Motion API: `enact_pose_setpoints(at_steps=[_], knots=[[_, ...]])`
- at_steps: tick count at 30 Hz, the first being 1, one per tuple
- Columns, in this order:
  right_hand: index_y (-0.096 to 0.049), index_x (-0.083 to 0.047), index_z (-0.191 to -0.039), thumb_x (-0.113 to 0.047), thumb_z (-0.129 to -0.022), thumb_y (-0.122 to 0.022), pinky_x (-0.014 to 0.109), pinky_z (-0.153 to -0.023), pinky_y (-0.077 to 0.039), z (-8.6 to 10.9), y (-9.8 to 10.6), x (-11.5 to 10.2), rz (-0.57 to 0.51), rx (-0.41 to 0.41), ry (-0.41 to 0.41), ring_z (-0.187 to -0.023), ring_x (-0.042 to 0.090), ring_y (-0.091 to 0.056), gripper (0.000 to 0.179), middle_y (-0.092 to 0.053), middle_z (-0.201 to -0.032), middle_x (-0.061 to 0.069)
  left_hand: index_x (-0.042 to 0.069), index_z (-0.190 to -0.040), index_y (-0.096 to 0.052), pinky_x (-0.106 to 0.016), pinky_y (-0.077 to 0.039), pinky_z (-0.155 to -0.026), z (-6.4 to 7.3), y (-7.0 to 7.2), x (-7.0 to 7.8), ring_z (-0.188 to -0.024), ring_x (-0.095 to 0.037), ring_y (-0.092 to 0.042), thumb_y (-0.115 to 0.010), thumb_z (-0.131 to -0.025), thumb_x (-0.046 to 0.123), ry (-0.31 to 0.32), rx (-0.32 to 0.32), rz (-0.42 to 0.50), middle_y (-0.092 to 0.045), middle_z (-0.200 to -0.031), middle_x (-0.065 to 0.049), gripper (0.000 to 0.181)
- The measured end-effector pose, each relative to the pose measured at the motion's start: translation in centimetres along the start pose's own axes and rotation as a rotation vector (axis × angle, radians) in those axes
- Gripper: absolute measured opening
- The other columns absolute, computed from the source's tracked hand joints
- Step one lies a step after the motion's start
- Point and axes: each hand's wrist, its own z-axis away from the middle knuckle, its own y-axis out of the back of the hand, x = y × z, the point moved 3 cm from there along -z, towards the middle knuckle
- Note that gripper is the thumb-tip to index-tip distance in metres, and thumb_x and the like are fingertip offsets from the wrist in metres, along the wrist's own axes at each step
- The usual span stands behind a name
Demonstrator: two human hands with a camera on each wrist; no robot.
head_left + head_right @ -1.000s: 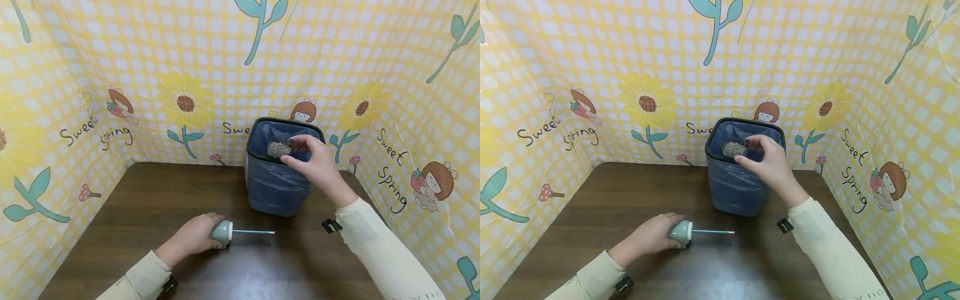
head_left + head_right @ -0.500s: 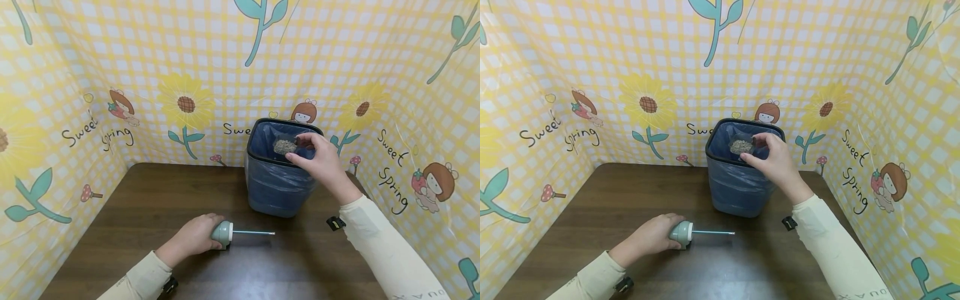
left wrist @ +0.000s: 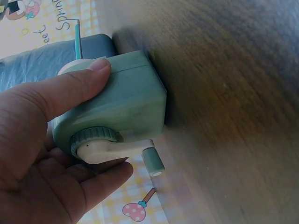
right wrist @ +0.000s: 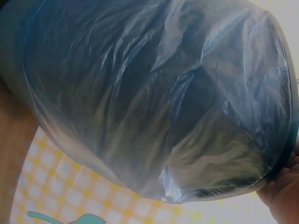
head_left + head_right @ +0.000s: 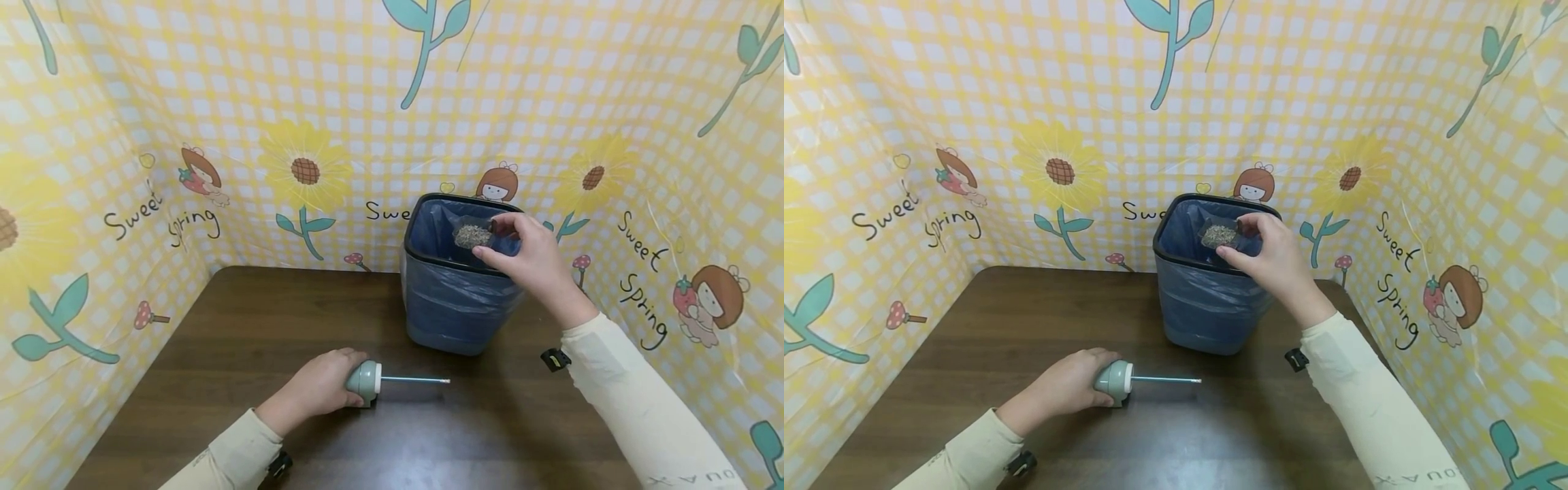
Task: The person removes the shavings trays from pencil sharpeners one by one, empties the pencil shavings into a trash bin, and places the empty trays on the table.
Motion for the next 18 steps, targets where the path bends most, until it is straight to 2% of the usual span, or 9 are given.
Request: enact_pose_setpoints(at_steps=[5,18], knots=[[-0.061,-0.01,-0.132,-0.043,-0.088,-0.08,0.052,-0.099,-0.046,-0.1,0.2,0.0,0.011,-0.015,-0.009,-0.113,0.033,-0.058,0.059,-0.063,-0.119,0.01,0.001,-0.129,-0.065,-0.044,-0.055,-0.089,0.0,-0.1,-0.1,-0.105,-0.026,-0.066,-0.094,-0.071,0.031,0.001,-0.001,0.0,-0.07,-0.123,-0.012,0.072],[-0.061,-0.01,-0.132,-0.052,-0.086,-0.079,0.051,-0.098,-0.047,-1.5,0.4,0.3,0.078,-0.05,0.007,-0.112,0.028,-0.057,0.065,-0.064,-0.12,0.008,0.001,-0.13,-0.065,-0.044,-0.055,-0.09,-0.2,-0.1,-0.1,-0.106,-0.026,-0.066,-0.094,-0.072,0.031,0.016,-0.016,0.008,-0.069,-0.124,-0.013,0.072]])
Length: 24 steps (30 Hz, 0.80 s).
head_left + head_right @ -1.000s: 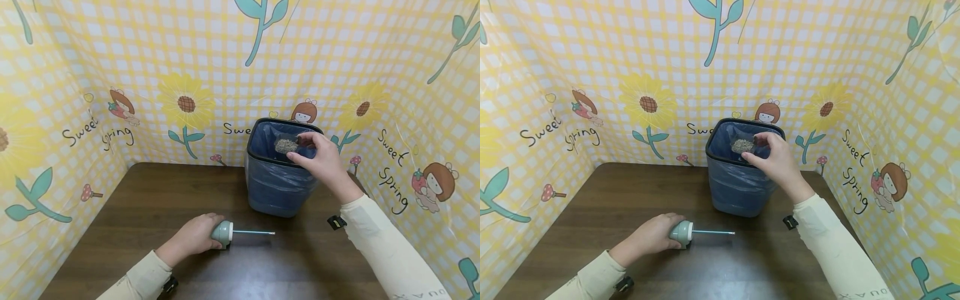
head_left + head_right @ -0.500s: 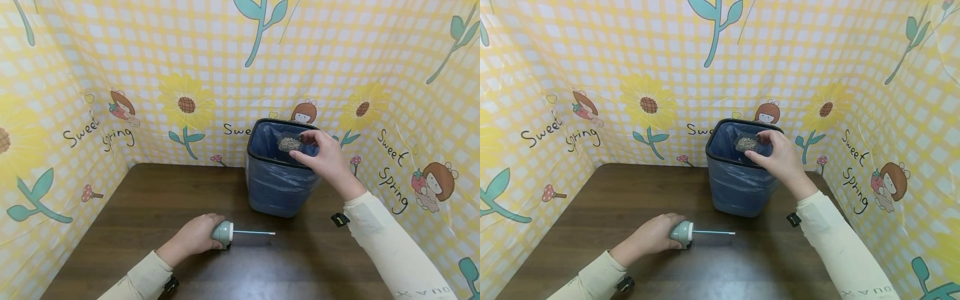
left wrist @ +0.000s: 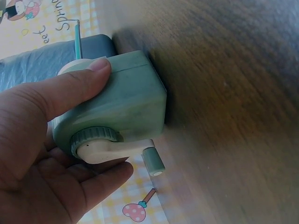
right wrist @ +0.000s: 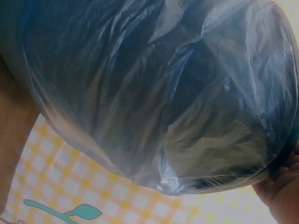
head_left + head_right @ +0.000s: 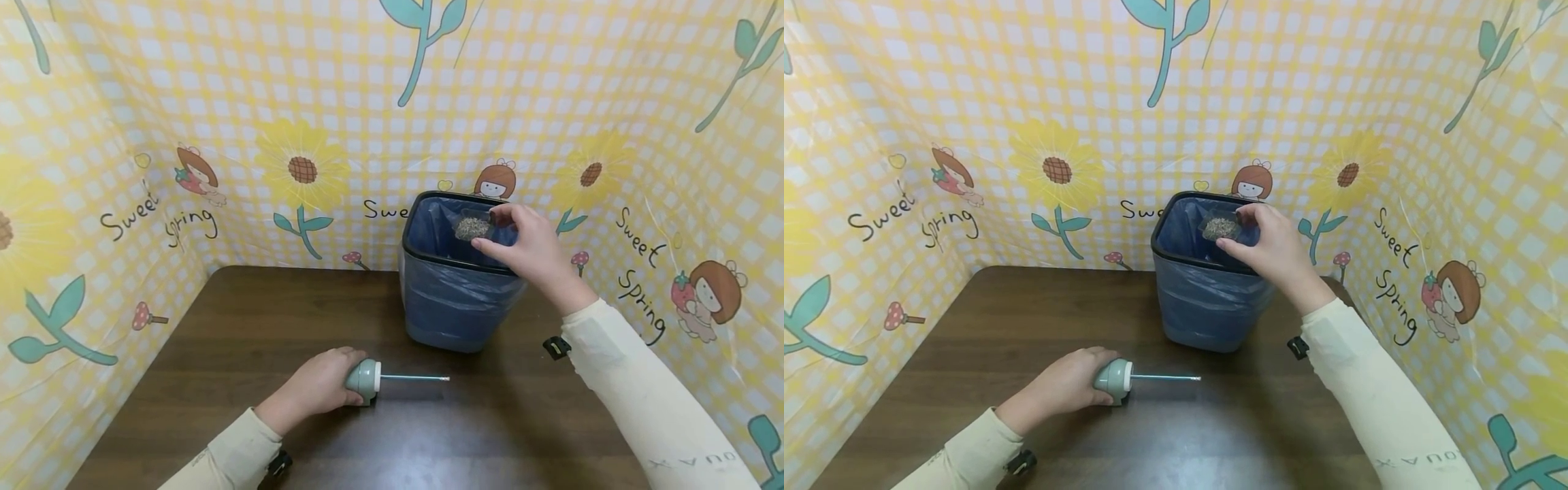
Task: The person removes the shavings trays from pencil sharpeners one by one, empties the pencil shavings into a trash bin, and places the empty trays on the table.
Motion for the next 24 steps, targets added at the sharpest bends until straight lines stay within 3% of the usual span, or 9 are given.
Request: enact_pose_setpoints(at_steps=[24], knots=[[-0.06,-0.008,-0.132,-0.05,-0.086,-0.08,0.052,-0.102,-0.045,-1.04,0.61,0.04,0.083,-0.044,0.036,-0.118,0.031,-0.056,0.066,-0.062,-0.126,0.011,0.002,-0.13,-0.065,-0.044,-0.055,-0.089,0.0,-0.03,-0.01,-0.106,-0.026,-0.066,-0.094,-0.071,0.031,0.004,0.008,0.004,-0.069,-0.124,-0.012,0.072]])
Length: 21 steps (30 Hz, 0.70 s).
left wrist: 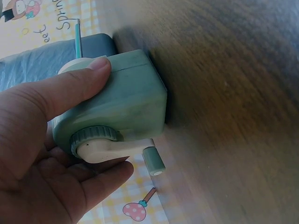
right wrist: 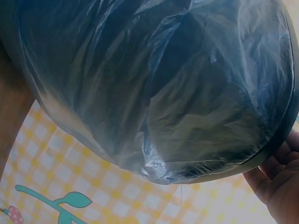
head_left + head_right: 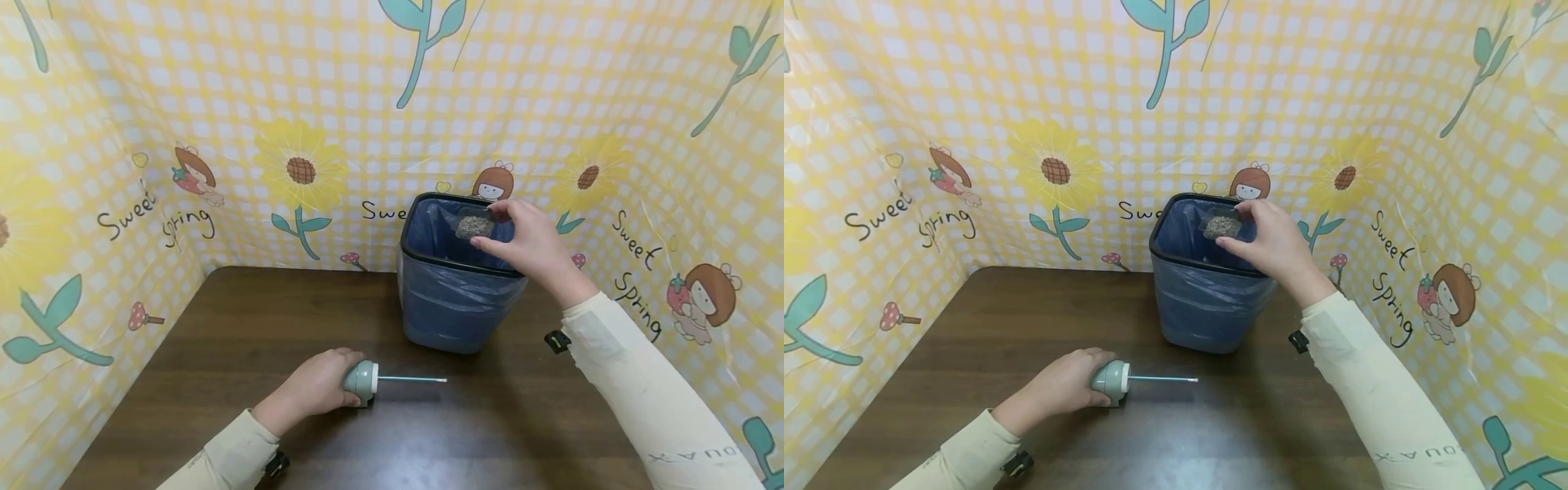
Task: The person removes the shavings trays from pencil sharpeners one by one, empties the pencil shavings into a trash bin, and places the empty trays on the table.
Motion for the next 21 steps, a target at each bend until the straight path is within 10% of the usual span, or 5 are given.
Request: enact_pose_setpoints(at_steps=[21], knots=[[-0.059,-0.005,-0.135,-0.044,-0.087,-0.081,0.054,-0.101,-0.047,-0.74,0.06,-0.16,0.201,-0.063,0.08,-0.118,0.034,-0.058,0.066,-0.064,-0.127,0.014,0.002,-0.129,-0.066,-0.044,-0.055,-0.087,0.0,0.05,0.14,-0.102,-0.025,-0.066,-0.094,-0.07,0.031,-0.002,0.001,0.005,-0.07,-0.121,-0.012,0.072]])
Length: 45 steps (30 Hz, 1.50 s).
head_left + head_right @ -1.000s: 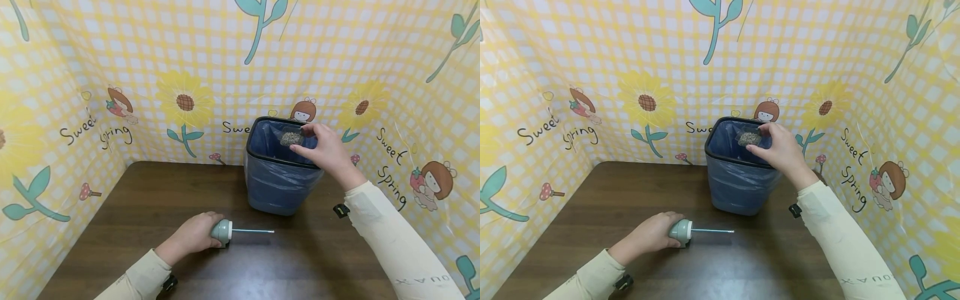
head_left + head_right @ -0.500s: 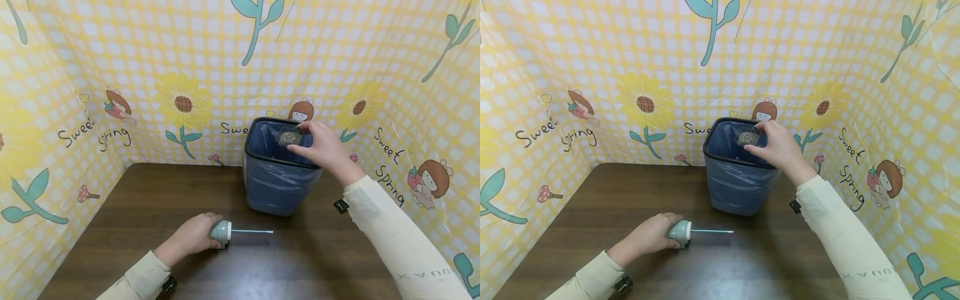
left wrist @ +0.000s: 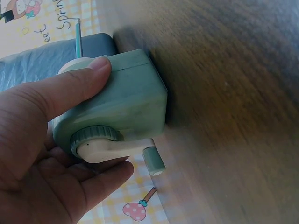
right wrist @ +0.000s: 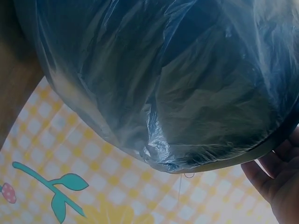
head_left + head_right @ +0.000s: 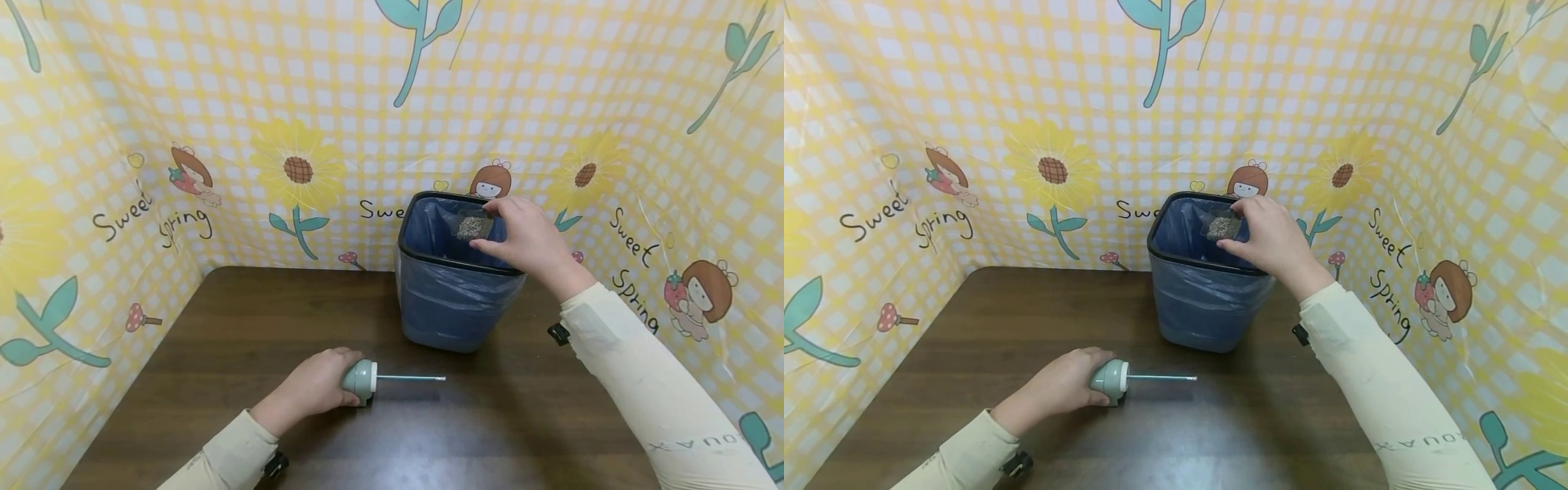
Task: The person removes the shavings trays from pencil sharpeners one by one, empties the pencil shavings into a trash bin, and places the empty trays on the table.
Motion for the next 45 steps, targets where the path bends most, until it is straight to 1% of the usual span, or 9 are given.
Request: enact_pose_setpoints(at_steps=[5,14,21,28,36,45], knots=[[-0.06,-0.005,-0.133,-0.043,-0.086,-0.082,0.054,-0.101,-0.046,-0.12,-0.08,-0.07,0.043,0.006,0.04,-0.118,0.034,-0.058,0.065,-0.065,-0.125,0.014,0.003,-0.128,-0.066,-0.044,-0.055,-0.088,0.03,0.01,0.0,-0.103,-0.025,-0.066,-0.094,-0.07,0.031,-0.003,0.002,-0.003,-0.07,-0.121,-0.011,0.071],[-0.061,-0.004,-0.13,-0.041,-0.085,-0.083,0.054,-0.102,-0.045,-0.36,-0.16,-0.2,0.099,0.006,0.086,-0.115,0.034,-0.058,0.062,-0.064,-0.122,0.013,0.002,-0.129,-0.066,-0.044,-0.055,-0.089,0.05,-0.05,-0.09,-0.106,-0.026,-0.066,-0.094,-0.07,0.031,-0.005,0.002,-0.003,-0.07,-0.122,-0.012,0.072],[-0.062,-0.005,-0.128,-0.041,-0.084,-0.084,0.055,-0.105,-0.041,-0.65,0.09,-0.4,0.123,0.039,0.128,-0.118,0.035,-0.056,0.06,-0.065,-0.12,0.013,0.003,-0.13,-0.066,-0.043,-0.055,-0.089,-0.07,0.03,-0.22,-0.106,-0.025,-0.066,-0.094,-0.07,0.031,-0.007,0.009,-0.009,-0.07,-0.123,-0.011,0.072],[-0.062,-0.003,-0.128,-0.04,-0.083,-0.085,0.056,-0.108,-0.039,-0.58,0.18,-0.58,0.16,0.037,0.152,-0.12,0.037,-0.054,0.062,-0.064,-0.121,0.015,0.003,-0.13,-0.066,-0.043,-0.055,-0.09,-0.06,0.01,-0.2,-0.108,-0.025,-0.066,-0.094,-0.07,0.032,-0.002,0.005,-0.008,-0.07,-0.124,-0.011,0.072],[-0.061,-0.003,-0.131,-0.04,-0.083,-0.085,0.057,-0.11,-0.037,-0.55,0.13,-0.47,0.201,0.029,0.173,-0.124,0.039,-0.053,0.065,-0.064,-0.126,0.016,0.003,-0.129,-0.066,-0.043,-0.055,-0.089,0.03,-0.09,-0.14,-0.106,-0.025,-0.066,-0.095,-0.069,0.031,0.001,-0.002,-0.003,-0.07,-0.123,-0.01,0.072],[-0.061,-0.001,-0.131,-0.04,-0.081,-0.087,0.056,-0.11,-0.039,-0.64,0.16,-0.63,0.269,0.03,0.209,-0.121,0.039,-0.055,0.069,-0.064,-0.126,0.017,0.003,-0.129,-0.066,-0.043,-0.055,-0.089,-0.04,0.01,-0.14,-0.107,-0.025,-0.066,-0.095,-0.069,0.031,0.001,-0.002,0.0,-0.07,-0.122,-0.01,0.072]])
